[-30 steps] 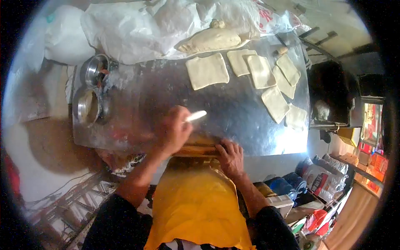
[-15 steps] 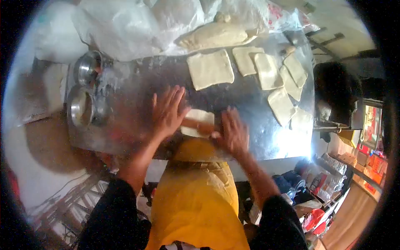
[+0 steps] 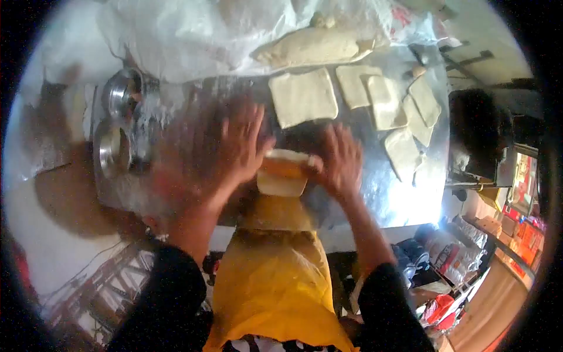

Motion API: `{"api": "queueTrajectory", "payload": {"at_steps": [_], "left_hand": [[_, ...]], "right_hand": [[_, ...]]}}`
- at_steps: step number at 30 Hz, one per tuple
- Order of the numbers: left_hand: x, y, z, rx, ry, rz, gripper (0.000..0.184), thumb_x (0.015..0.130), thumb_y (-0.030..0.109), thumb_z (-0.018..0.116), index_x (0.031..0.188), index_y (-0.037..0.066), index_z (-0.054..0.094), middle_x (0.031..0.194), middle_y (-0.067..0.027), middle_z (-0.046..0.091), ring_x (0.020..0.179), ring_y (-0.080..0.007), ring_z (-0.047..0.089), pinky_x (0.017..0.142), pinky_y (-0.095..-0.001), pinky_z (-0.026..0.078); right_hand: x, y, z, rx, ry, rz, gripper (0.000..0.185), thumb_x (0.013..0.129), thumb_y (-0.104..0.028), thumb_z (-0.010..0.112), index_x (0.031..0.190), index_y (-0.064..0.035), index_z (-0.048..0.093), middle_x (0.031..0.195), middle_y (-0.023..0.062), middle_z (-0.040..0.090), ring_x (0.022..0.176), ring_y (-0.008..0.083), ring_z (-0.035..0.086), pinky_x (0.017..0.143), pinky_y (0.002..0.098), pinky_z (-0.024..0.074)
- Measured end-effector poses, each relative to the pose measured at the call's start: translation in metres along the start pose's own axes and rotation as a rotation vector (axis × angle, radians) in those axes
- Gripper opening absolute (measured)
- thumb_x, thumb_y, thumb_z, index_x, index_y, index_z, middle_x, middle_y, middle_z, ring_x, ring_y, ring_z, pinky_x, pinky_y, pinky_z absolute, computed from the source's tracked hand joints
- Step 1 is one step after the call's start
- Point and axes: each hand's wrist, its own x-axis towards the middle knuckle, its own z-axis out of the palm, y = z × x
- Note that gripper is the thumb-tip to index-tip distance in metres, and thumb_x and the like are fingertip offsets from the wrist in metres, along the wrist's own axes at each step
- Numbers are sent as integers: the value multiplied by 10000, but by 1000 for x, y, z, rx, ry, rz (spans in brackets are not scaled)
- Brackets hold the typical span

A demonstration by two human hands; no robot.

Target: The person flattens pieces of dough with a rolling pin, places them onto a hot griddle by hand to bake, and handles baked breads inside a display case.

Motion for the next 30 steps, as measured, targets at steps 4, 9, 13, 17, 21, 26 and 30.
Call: {"api": "queueTrajectory", "payload": {"at_steps": [4,9,13,17,21,26,30], "left_hand": [[-98,19,4,-98,-139,-35,935,914,487,693,1635,87,252,1668,-193,292,1528,-402,302,1218,-615,208],[19,-6,19,-134,14,-52,776,1009,367,611,1632,95,236,1671,-184,291,1514,-405,319,1208,-626,201],[0,6,9,-7,11,19,839,983,443,630,1626,66,244,1662,-194,305,1512,-398,329,1209,-627,183],[-125,40,-6,-57,-66,16,915,927,520,676,1599,25,300,1643,-205,338,1501,-400,348,1195,-628,216],[-100,32,-9,-103,-58,35,802,951,369,692,1589,38,336,1631,-202,361,1498,-398,353,1194,-552,277],[-36,17,18,-471,-177,-286,479,926,174,731,1357,26,581,1261,-200,628,1079,-344,642,974,-464,495],[-24,19,2,-68,-217,-64,261,910,154,744,1102,7,645,1074,-144,658,898,-263,672,789,-403,528]], "right_hand": [[-106,-23,13,4,-110,10,938,960,-730,424,1551,-2,395,1611,235,382,1499,393,359,1199,563,280],[21,16,6,-79,38,-25,865,954,-631,545,1572,-50,371,1617,231,364,1514,390,328,1208,590,258],[-10,11,14,-23,66,-24,822,964,-598,552,1559,-54,399,1621,231,359,1496,399,354,1209,592,257],[-138,-25,19,-57,-30,-31,709,969,-485,613,1499,-34,471,1567,165,460,1424,346,458,1184,529,310],[-108,-10,7,29,-46,-112,587,902,-299,666,1440,-106,530,1410,126,567,1268,334,542,1099,522,391],[-131,2,3,81,-124,-197,460,873,-223,688,1317,-132,609,1362,133,577,1280,353,528,1076,521,403],[-152,2,2,148,-75,-191,400,884,-181,686,1281,-160,642,1376,133,554,1302,378,508,1071,539,396]]}}
